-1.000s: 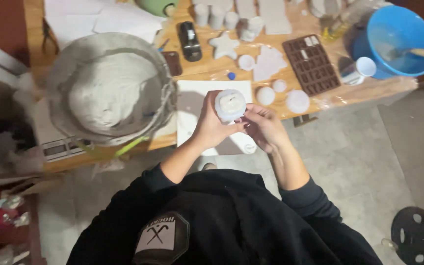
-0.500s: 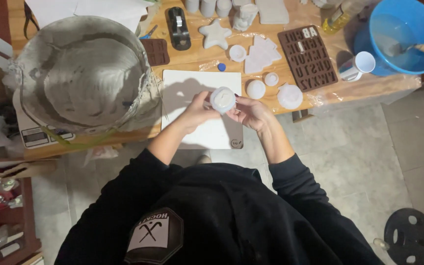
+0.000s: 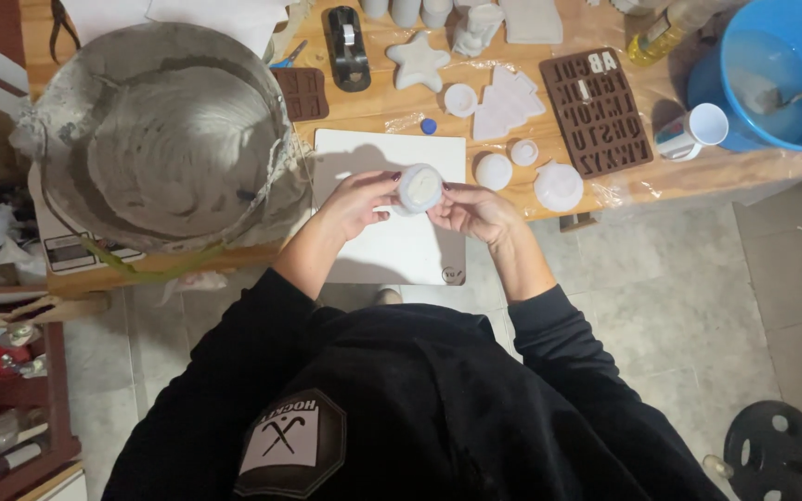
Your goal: The recorder is mixing a plaster-like substance and carefully pouring it into small silicone molds to create decorative objects.
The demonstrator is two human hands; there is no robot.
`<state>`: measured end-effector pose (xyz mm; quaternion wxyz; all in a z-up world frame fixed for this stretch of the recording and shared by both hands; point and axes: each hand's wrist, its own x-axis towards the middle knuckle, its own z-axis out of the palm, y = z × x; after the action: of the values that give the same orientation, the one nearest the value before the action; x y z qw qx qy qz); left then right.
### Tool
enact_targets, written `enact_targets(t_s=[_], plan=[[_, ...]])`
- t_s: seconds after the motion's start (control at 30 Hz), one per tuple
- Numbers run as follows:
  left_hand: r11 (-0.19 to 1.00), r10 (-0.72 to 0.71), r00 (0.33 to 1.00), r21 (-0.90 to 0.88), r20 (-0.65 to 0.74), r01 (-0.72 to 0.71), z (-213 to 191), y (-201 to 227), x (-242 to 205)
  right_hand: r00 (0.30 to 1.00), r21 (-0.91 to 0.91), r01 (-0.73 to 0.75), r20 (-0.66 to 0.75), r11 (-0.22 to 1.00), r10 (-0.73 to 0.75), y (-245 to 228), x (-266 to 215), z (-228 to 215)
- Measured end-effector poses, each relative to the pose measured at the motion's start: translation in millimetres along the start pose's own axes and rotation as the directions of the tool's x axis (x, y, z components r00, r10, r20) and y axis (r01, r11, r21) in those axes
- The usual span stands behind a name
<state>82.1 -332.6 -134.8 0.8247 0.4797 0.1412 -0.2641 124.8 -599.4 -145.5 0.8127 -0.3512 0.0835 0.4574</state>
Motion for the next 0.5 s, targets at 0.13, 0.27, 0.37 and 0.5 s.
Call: enact_targets(t_s=[0.13, 0.27, 0.37, 0.5], plan=[[0.999, -0.027, 1.0, -0.026, -0.005, 0.027, -0.5, -1.1, 0.5, 1.0, 0.016, 0.0, 0.025, 1.0, 0.0, -4.5, 1.0, 8.5], [0.999, -0.034, 0.999, -0.026, -0.025, 0.034, -4.5, -6.8, 12.2, 0.997, -0.038, 0.006, -0.071, 0.999, -0.009, -7.1, 1.5, 15.6], [1.0, -0.008, 0.998, 0.006, -0.056, 0.008, -6.8, -10.0, 17.8, 0.996, -0.031, 0.015, -0.091, 0.999, -0.018, -5.0, 6.7, 3.7], [0.998, 0.048, 0.995, 0.031, -0.085, -0.045, -9.7, -16.7, 26.6, 0.991, -0.004, 0.038, -0.127, 0.999, -0.039, -5.4, 9.8, -0.3]])
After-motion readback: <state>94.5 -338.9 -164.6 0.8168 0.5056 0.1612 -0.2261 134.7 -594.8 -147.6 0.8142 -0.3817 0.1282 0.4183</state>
